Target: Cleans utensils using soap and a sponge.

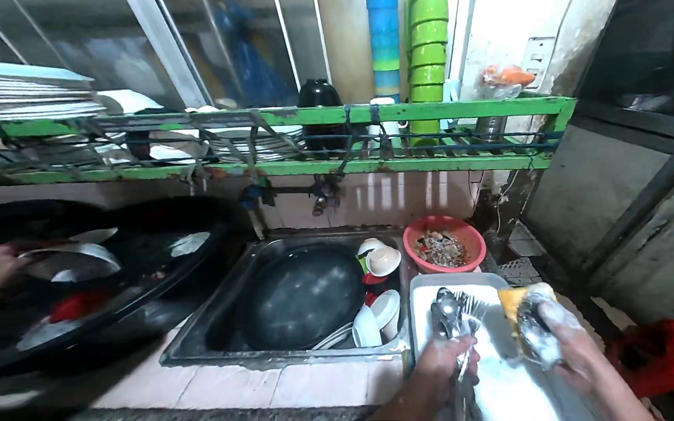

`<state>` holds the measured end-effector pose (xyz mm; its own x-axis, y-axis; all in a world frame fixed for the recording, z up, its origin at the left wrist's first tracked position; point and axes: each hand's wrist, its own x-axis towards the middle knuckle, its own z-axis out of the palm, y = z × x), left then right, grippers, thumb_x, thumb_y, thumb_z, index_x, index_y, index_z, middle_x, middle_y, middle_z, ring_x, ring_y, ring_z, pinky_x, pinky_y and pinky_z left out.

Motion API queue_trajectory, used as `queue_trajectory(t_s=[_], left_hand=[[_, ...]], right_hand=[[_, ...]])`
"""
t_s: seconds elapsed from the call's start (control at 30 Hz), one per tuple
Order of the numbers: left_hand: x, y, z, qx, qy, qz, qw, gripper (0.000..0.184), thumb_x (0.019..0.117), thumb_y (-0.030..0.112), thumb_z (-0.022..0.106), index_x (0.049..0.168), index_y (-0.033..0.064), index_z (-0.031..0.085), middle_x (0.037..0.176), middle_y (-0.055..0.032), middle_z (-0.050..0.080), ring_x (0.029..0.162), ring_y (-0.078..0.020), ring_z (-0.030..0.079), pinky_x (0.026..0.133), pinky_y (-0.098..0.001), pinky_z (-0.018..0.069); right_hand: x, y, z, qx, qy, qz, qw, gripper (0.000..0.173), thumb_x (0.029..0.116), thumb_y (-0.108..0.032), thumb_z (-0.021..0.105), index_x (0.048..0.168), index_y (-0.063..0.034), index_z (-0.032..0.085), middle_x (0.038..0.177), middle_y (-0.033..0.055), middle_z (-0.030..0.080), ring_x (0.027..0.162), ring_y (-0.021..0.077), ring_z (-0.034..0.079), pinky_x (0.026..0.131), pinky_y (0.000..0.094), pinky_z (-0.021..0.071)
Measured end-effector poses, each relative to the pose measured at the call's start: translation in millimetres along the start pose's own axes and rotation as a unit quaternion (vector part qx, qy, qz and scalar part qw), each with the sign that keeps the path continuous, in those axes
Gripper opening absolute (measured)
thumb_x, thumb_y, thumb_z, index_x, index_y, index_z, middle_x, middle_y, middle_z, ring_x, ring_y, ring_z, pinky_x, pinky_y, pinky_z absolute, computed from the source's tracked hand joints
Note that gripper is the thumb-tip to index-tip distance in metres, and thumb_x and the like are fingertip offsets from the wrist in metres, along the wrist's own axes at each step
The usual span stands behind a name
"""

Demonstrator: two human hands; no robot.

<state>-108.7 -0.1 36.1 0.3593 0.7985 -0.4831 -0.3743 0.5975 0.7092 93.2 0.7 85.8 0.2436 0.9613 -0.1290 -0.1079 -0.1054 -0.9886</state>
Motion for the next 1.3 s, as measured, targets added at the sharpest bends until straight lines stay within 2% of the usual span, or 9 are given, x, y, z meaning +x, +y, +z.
queue_trajectory(t_s=[0.27,0.37,0.5,0.77,0.87,1.0,1.07,1.17,1.3], left_hand=[[0,0,7,0.069,0.014,0.012,0.997,0.01,0.1061,0.013,0.054,0.106,0.0029,0.056,0.065,-0.0001,0.056,0.048,-0.0071,0.053,0.048,-0.0207,0.0485],[-2,-1,9,0.128,0.022,0.018,0.991,0.011,0.1027,0.007,0.058,0.111,0.0009,0.054,0.069,-0.0017,0.061,0.054,-0.0086,0.057,0.053,-0.0234,0.0514],[-1,0,9,0.156,0.04,0.026,0.987,0.025,0.1025,0.01,0.061,0.123,-0.0003,0.053,0.069,-0.0019,0.06,0.052,-0.0076,0.055,0.051,-0.0222,0.0495],[-7,3,11,0.172,0.084,0.001,0.981,0.017,0.0974,-0.001,0.059,0.113,-0.0012,0.053,0.066,-0.0019,0.059,0.05,-0.0079,0.054,0.05,-0.0226,0.0487],[-4,2,8,0.139,0.086,0.008,0.986,0.011,0.0981,0.0,0.059,0.109,-0.0011,0.054,0.065,-0.0033,0.06,0.049,-0.0087,0.054,0.048,-0.0228,0.0483],[-5,3,8,0.105,0.065,-0.003,0.992,0.007,0.1001,0.003,0.059,0.105,-0.0012,0.056,0.066,-0.0043,0.061,0.05,-0.0096,0.057,0.05,-0.0231,0.0503],[-8,3,10,0.089,0.022,-0.005,0.996,0.011,0.1014,0.006,0.059,0.109,-0.0007,0.055,0.066,-0.0049,0.062,0.05,-0.0106,0.058,0.05,-0.0236,0.0516],[-11,0,6,0.057,-0.034,0.012,0.998,0.011,0.1018,0.007,0.057,0.11,0.0003,0.055,0.068,-0.006,0.064,0.051,-0.011,0.06,0.05,-0.0233,0.0524],[-7,-7,1,0.076,-0.052,0.029,0.995,0.019,0.1001,0.005,0.059,0.118,-0.0001,0.055,0.078,-0.0051,0.066,0.053,-0.0079,0.058,0.052,-0.0216,0.052]], right_hand=[[-22,5,0,-0.041,-0.058,-0.001,0.997,0.059,0.081,-0.004,0.073,0.136,-0.0002,0.052,0.111,0.0103,0.068,0.094,0.0167,0.07,0.08,0.0343,0.0618],[-20,18,15,-0.167,-0.074,-0.005,0.983,0.068,0.0749,-0.003,0.082,0.137,0.0022,0.055,0.125,0.0154,0.066,0.113,0.0202,0.065,0.098,0.038,0.0554],[-5,36,33,-0.171,0.062,-0.001,0.983,0.072,0.0799,0.003,0.079,0.144,0.0062,0.047,0.135,0.024,0.059,0.123,0.028,0.06,0.107,0.0433,0.0487],[5,33,31,-0.314,-0.01,-0.064,0.947,0.066,0.0866,-0.006,0.076,0.144,0.0096,0.047,0.139,0.0274,0.057,0.131,0.0329,0.056,0.115,0.0444,0.0421],[38,34,15,-0.214,0.079,-0.136,0.964,0.061,0.0878,-0.01,0.076,0.139,0.0112,0.051,0.132,0.0264,0.061,0.122,0.0309,0.062,0.107,0.0437,0.0494],[15,27,18,-0.091,0.023,-0.035,0.995,0.043,0.1064,-0.024,0.049,0.142,0.0007,0.05,0.127,0.0149,0.063,0.111,0.0175,0.063,0.095,0.0362,0.054],[7,35,25,-0.137,-0.029,-0.018,0.99,0.04,0.1028,-0.026,0.052,0.133,0.0001,0.056,0.116,0.0133,0.066,0.103,0.0175,0.065,0.09,0.037,0.0558],[9,29,18,-0.236,-0.02,-0.046,0.97,0.048,0.0957,-0.018,0.068,0.136,0.0057,0.058,0.13,0.0215,0.064,0.122,0.0272,0.062,0.107,0.045,0.0482],[26,15,-6,-0.096,0.089,-0.105,0.986,0.035,0.0954,-0.012,0.065,0.125,0.0068,0.059,0.106,0.0139,0.068,0.09,0.0166,0.067,0.08,0.0362,0.0588]])
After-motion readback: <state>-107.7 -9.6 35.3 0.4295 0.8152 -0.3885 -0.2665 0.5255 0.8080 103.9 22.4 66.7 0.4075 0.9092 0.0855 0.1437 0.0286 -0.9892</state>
